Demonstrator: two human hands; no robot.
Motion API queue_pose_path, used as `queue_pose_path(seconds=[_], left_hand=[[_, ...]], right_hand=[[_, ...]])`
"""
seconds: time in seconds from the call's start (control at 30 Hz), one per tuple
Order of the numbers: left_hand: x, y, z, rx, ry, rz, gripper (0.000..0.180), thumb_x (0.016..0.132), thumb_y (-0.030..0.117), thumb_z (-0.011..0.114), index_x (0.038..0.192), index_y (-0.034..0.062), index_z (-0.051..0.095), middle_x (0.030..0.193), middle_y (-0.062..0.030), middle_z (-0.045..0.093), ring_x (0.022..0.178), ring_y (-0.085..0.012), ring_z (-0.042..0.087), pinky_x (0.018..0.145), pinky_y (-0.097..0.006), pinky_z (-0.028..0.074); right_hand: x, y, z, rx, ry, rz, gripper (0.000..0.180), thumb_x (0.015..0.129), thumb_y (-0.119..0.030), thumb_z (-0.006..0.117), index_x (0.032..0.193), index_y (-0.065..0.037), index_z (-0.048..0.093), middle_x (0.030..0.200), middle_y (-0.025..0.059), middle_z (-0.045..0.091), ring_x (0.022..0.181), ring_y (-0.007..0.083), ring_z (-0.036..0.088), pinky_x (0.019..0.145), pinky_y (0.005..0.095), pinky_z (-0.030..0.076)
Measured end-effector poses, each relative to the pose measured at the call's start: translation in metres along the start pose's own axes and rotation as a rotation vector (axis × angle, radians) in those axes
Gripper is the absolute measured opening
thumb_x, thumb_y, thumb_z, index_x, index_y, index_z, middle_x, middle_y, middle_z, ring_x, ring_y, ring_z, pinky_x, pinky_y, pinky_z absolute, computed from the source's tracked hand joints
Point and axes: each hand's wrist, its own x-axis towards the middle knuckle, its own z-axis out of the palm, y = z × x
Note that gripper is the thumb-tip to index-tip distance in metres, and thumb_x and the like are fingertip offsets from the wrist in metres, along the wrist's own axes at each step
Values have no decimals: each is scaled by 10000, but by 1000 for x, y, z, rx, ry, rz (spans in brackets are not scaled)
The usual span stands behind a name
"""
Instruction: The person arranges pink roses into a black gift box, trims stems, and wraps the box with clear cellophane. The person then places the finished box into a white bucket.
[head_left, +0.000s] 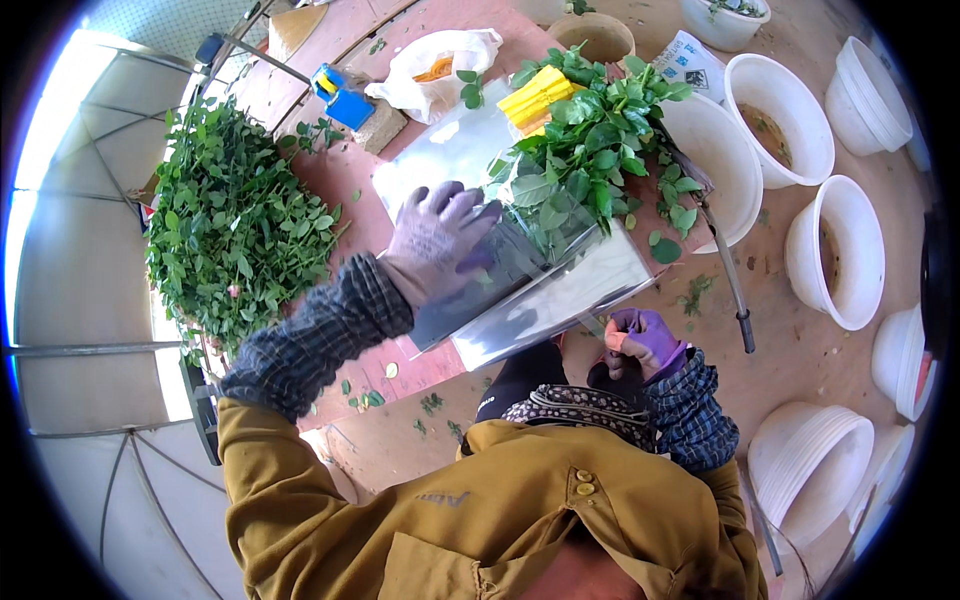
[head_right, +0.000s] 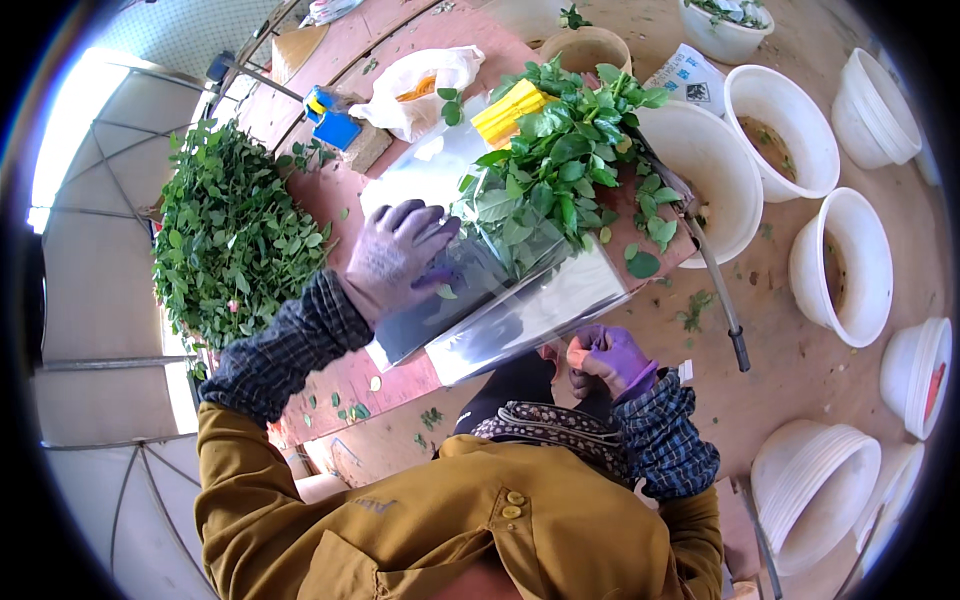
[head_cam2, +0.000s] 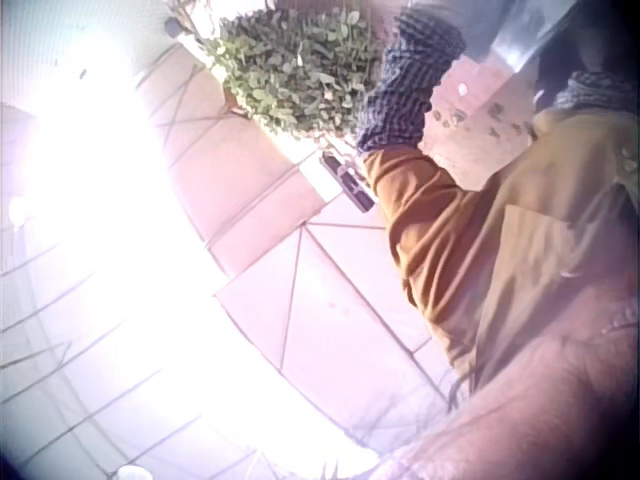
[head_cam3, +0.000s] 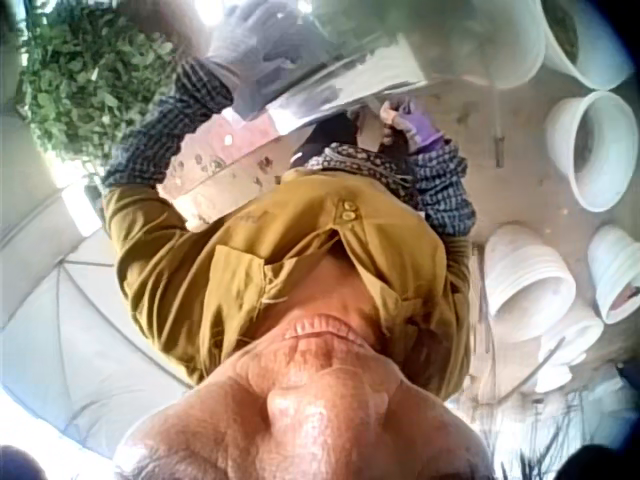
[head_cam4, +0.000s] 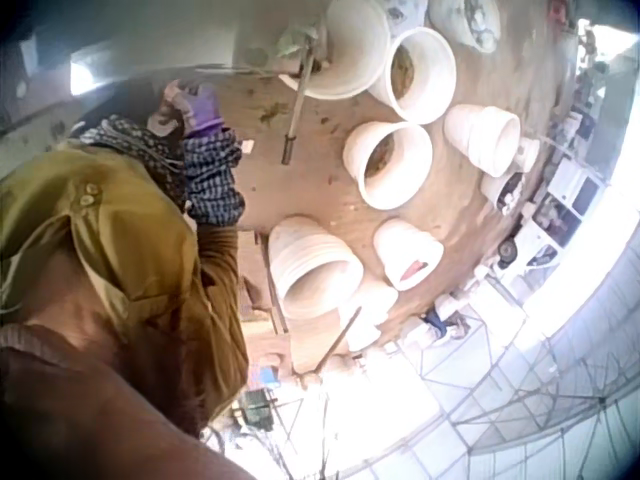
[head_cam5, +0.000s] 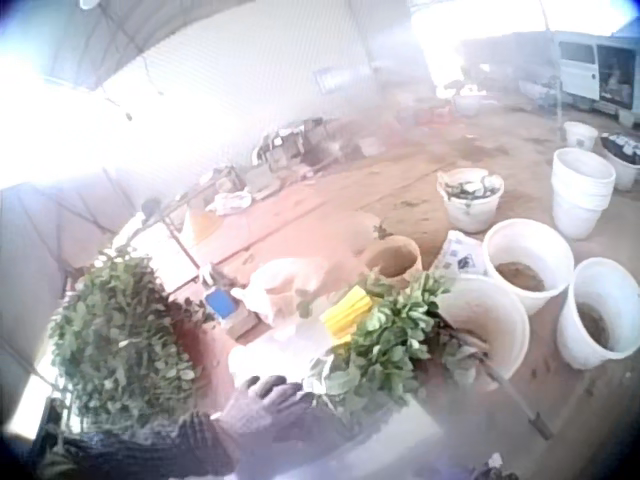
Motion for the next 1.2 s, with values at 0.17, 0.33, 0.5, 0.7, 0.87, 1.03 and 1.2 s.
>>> queue_pose_path(seconds=[0.17, 0.33, 0.5, 0.7, 0.87, 1.03, 1.2], left_hand=[[-17, 31, 40, -211, -203, -185, 966, 674, 481, 727, 1445, 117, 273, 1468, -123, 286, 1377, -376, 215, 1045, -692, 170], [-18, -77, 40, -835, -87, -87, 870, 655, 192, 769, 1412, 47, 365, 1429, -210, 375, 1348, -349, 327, 1106, -423, 278], [-19, -120, 21, -153, 655, -184, 480, 631, 152, 783, 1077, 72, 628, 1099, -111, 614, 1025, -320, 567, 918, -438, 438], [-9, -95, 36, -168, 464, 187, 362, 606, 320, 768, 922, 168, 682, 1011, 3, 614, 984, -250, 555, 836, -426, 438], [-1, -90, 44, -148, 347, 67, 249, 599, 231, 735, 827, 143, 683, 919, -4, 622, 961, -241, 574, 845, -420, 426], [12, -119, 56, -380, 198, -66, 165, 665, 197, 682, 797, 109, 726, 930, -26, 666, 999, -239, 577, 929, -392, 391], [19, -135, 43, -508, -51, -193, 205, 731, 190, 673, 897, 85, 730, 1022, -58, 652, 1074, -244, 553, 973, -355, 406]], right_hand=[[3, -18, 18, 98, -164, -88, 168, 809, -122, 680, 866, -21, 559, 657, 71, 569, 534, 151, 553, 492, 291, 483], [41, -106, 101, -42, -190, -210, 120, 829, -104, 649, 860, -20, 568, 649, 51, 560, 520, 131, 555, 489, 281, 499], [142, -151, 171, -128, -152, -301, 129, 858, -100, 625, 926, -7, 567, 708, 61, 583, 571, 158, 586, 555, 301, 542], [134, -127, 177, 55, -161, -295, 178, 828, -111, 669, 925, -10, 558, 685, 71, 586, 538, 162, 588, 500, 304, 530], [117, -88, 185, 52, -89, -340, 113, 842, -100, 632, 893, -15, 578, 670, 51, 584, 536, 140, 582, 517, 283, 528], [141, -19, 162, -48, 64, -330, 130, 869, -114, 594, 887, 15, 593, 656, 63, 604, 552, 127, 598, 559, 268, 523], [200, -4, 160, -309, 231, -354, 210, 881, -163, 598, 917, 44, 601, 672, 73, 619, 585, 131, 628, 566, 269, 545]])
